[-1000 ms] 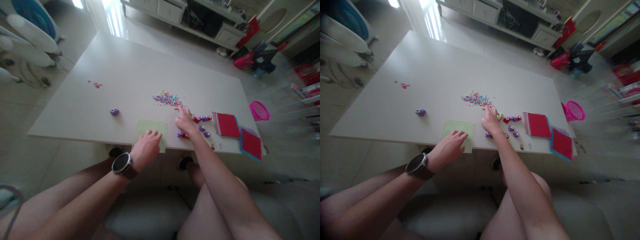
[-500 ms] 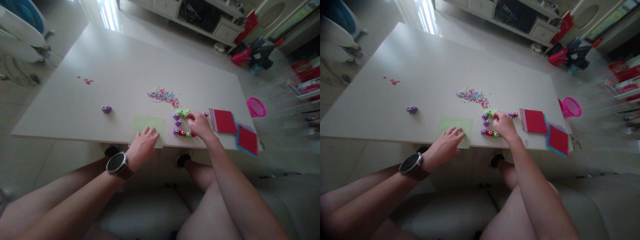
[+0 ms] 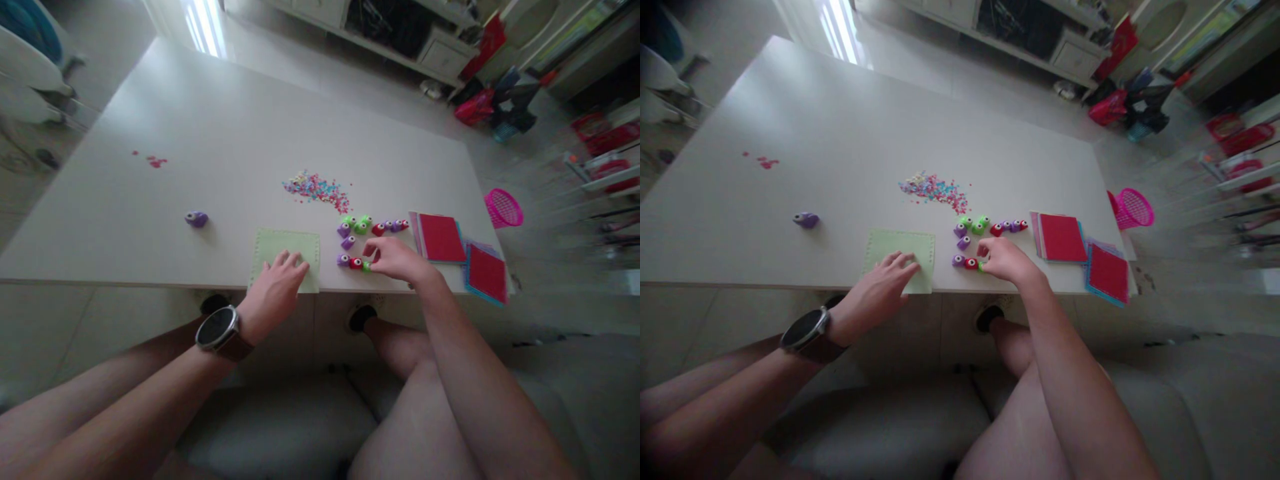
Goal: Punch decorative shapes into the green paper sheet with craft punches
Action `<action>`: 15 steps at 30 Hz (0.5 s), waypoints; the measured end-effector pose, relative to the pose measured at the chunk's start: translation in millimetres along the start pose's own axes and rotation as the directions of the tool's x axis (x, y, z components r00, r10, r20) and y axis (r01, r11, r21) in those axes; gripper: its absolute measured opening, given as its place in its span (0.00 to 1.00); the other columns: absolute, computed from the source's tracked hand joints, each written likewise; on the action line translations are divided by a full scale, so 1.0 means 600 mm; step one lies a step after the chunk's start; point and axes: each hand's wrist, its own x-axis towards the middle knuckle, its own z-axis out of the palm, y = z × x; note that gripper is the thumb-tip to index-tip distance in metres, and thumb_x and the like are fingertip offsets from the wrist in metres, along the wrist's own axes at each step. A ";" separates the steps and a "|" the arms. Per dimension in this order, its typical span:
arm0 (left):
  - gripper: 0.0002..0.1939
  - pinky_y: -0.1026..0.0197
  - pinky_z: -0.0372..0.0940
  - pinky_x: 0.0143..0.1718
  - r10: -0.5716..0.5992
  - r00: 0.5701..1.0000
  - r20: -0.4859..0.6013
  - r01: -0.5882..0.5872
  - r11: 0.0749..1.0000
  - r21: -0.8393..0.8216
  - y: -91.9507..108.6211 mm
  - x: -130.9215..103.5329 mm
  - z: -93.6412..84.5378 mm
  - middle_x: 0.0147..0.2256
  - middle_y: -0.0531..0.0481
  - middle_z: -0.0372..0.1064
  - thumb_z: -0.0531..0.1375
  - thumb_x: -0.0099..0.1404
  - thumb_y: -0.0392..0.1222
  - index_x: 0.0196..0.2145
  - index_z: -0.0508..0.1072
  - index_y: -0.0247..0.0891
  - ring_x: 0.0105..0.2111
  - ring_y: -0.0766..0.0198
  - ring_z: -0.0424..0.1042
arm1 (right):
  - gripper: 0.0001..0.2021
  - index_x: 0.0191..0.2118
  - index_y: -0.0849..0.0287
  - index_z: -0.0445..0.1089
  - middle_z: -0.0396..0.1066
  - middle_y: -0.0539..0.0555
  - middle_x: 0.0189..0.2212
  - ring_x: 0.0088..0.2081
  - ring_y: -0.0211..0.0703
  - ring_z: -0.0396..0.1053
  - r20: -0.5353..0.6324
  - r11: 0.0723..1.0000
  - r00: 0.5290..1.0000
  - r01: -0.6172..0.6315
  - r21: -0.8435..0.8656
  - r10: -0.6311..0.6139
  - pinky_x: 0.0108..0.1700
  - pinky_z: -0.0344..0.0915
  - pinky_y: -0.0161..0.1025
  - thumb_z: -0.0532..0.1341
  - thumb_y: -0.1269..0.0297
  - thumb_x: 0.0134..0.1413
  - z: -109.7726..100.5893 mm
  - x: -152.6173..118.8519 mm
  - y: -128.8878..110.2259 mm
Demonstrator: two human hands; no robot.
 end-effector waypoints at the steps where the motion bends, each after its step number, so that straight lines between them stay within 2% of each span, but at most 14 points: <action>1: 0.21 0.32 0.70 0.62 -0.002 1.000 0.000 0.002 1.000 -0.004 0.000 0.000 -0.001 0.66 0.34 0.61 0.54 0.66 0.26 0.55 0.70 0.36 0.69 0.41 0.57 | 0.12 0.39 0.60 0.77 0.79 0.55 0.37 0.36 0.43 0.73 0.034 1.000 0.999 -0.007 -0.022 0.008 0.37 0.63 0.36 0.66 0.78 0.48 0.000 -0.002 0.000; 4: 0.19 0.35 0.69 0.62 0.005 1.000 0.007 -0.005 1.000 -0.022 0.000 -0.001 -0.004 0.64 0.35 0.63 0.55 0.66 0.26 0.52 0.72 0.36 0.67 0.43 0.58 | 0.11 0.37 0.60 0.75 0.78 0.55 0.36 0.37 0.44 0.72 0.064 0.996 0.998 -0.005 -0.084 0.011 0.37 0.62 0.37 0.65 0.81 0.48 0.005 -0.006 -0.001; 10: 0.13 0.39 0.70 0.61 0.009 1.000 0.020 -0.008 0.999 -0.051 0.001 0.002 -0.009 0.60 0.35 0.66 0.54 0.65 0.26 0.44 0.73 0.35 0.64 0.45 0.61 | 0.07 0.34 0.59 0.72 0.76 0.56 0.32 0.34 0.45 0.70 -0.029 0.982 0.999 -0.023 -0.188 0.017 0.35 0.58 0.39 0.64 0.78 0.52 0.013 -0.003 0.001; 12: 0.11 0.39 0.69 0.61 0.012 1.000 0.020 -0.011 0.998 -0.054 0.000 0.004 -0.009 0.58 0.35 0.66 0.53 0.66 0.27 0.41 0.73 0.35 0.63 0.45 0.61 | 0.05 0.33 0.58 0.71 0.74 0.55 0.30 0.32 0.44 0.68 -0.082 0.979 0.996 -0.061 -0.195 0.046 0.33 0.56 0.39 0.65 0.75 0.50 0.009 -0.002 0.003; 15: 0.10 0.41 0.69 0.61 0.009 1.000 0.012 -0.009 0.998 -0.070 -0.002 0.006 -0.008 0.54 0.37 0.68 0.53 0.67 0.27 0.36 0.72 0.36 0.61 0.47 0.62 | 0.06 0.32 0.57 0.69 0.73 0.54 0.29 0.31 0.44 0.67 -0.230 0.987 0.971 -0.089 -0.131 0.057 0.33 0.56 0.39 0.65 0.72 0.49 0.001 -0.002 -0.003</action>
